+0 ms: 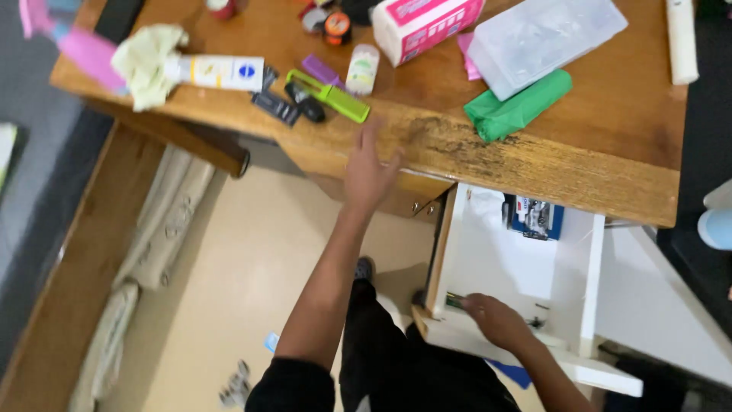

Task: The person organizes a cluttered wooden table by placing various items into a white drawer. They pick up a white cloth, a green comb, a black remote, a tape measure, a pink box, a green package, a pink plastic bag, and a clear plastic container, arranging them inside the drawer.

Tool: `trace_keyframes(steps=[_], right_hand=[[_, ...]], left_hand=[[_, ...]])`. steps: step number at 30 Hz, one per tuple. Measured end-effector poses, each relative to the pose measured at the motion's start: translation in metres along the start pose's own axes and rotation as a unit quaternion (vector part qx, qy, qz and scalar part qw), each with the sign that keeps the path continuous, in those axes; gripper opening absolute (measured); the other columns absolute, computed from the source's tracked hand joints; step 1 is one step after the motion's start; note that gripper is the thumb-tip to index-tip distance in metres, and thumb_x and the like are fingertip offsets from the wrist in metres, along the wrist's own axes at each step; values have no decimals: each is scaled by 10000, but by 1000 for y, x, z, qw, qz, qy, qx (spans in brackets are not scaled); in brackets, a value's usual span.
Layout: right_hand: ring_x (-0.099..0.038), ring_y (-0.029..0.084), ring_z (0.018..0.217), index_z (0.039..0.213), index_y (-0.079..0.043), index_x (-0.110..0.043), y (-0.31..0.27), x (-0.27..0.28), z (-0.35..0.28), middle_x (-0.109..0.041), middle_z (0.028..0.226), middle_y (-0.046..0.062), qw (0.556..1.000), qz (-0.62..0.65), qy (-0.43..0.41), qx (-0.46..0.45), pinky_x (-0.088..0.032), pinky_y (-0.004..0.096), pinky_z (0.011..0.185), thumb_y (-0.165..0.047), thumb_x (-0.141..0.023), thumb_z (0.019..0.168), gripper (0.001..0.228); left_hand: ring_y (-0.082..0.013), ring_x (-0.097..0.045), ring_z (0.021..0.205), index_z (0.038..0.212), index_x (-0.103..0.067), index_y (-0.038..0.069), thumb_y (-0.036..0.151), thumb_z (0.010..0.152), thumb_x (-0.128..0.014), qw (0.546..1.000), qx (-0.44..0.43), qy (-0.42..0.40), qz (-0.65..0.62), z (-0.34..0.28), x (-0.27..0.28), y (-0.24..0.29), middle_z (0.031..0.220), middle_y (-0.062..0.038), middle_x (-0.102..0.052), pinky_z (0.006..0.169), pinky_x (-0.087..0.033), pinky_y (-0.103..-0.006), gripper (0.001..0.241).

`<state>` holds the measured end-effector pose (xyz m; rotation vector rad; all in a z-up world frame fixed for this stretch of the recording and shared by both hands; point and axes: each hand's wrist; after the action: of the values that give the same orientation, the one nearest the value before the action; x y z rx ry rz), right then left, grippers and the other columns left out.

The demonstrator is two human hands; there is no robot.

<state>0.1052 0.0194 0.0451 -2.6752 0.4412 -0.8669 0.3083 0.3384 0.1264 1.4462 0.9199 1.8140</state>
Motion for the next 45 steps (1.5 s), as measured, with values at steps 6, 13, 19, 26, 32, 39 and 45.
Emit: trace_keyframes(steps=[6, 13, 19, 26, 32, 39, 45], right_hand=[[-699, 300, 1200, 1376, -140, -650, -39, -3, -9, -721, 1331, 118, 967, 183, 111, -138, -527, 403, 1036, -575, -461, 979, 619], [-660, 281, 1246, 1366, -149, -637, -103, -13, -14, -701, 1350, 90, 953, 232, 111, -160, -514, 386, 1037, -539, -502, 960, 579], [-668, 274, 1214, 1334, -118, -664, -127, 14, -17, -704, 1311, 120, 937, 258, 219, -93, -526, 389, 1012, -438, -557, 976, 491], [-608, 221, 1152, 1613, -121, -298, -145, 61, -28, -556, 1384, 164, 837, 432, 307, 139, -496, 348, 983, -301, -597, 999, 706], [-753, 268, 1031, 1605, -206, -323, -116, 74, -54, -726, 1198, 154, 919, 337, 188, -84, -571, 372, 899, -382, -741, 821, 906], [-690, 306, 1107, 1403, -114, -560, 58, 44, -48, -707, 1246, 169, 939, 263, 209, -74, -546, 411, 930, -397, -837, 747, 766], [-550, 390, 1256, 1395, -3, -511, 219, 54, 20, -554, 1380, 248, 956, 113, 270, -1, -452, 454, 1067, -349, -866, 774, 794]], left_hand=[[-482, -444, 1357, 1505, -370, 155, 360, 777, -842, 985, -79, 91, 122, 161, -22, -47, 1517, -289, -390, 1097, -424, -554, 891], [-461, -468, 1314, 1480, -425, 248, 272, 805, -831, 986, -30, -2, 164, 190, -43, -106, 1453, -239, -438, 983, -477, -545, 787], [-327, -615, 1075, 1302, -451, 96, 65, 782, -805, 990, -23, -33, -137, 113, -15, -45, 1250, -167, -547, 861, -556, -440, 630], [-306, -627, 1265, 1535, -336, 60, 210, 760, -904, 908, -8, -356, -221, -61, -29, 21, 1384, -205, -622, 1040, -503, -399, 972], [-395, -618, 1255, 1591, -301, 133, 236, 734, -871, 905, -12, -386, -179, -142, -81, 36, 1453, -201, -613, 990, -523, -460, 1034], [-414, -650, 1133, 1555, -325, 54, 443, 820, -812, 831, -24, -551, 76, -217, -160, 60, 1467, -224, -537, 978, -526, -469, 963], [-427, -625, 1137, 1381, -608, 67, 660, 881, -639, 846, -23, -531, 38, -291, -204, 67, 1346, -247, -614, 946, -510, -500, 776]])
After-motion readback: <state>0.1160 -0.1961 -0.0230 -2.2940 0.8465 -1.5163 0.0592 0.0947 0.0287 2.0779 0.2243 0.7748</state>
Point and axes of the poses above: each hand's wrist, its own z-axis towards the middle knuckle, its own x-axis out of the back of the hand, y = z × x
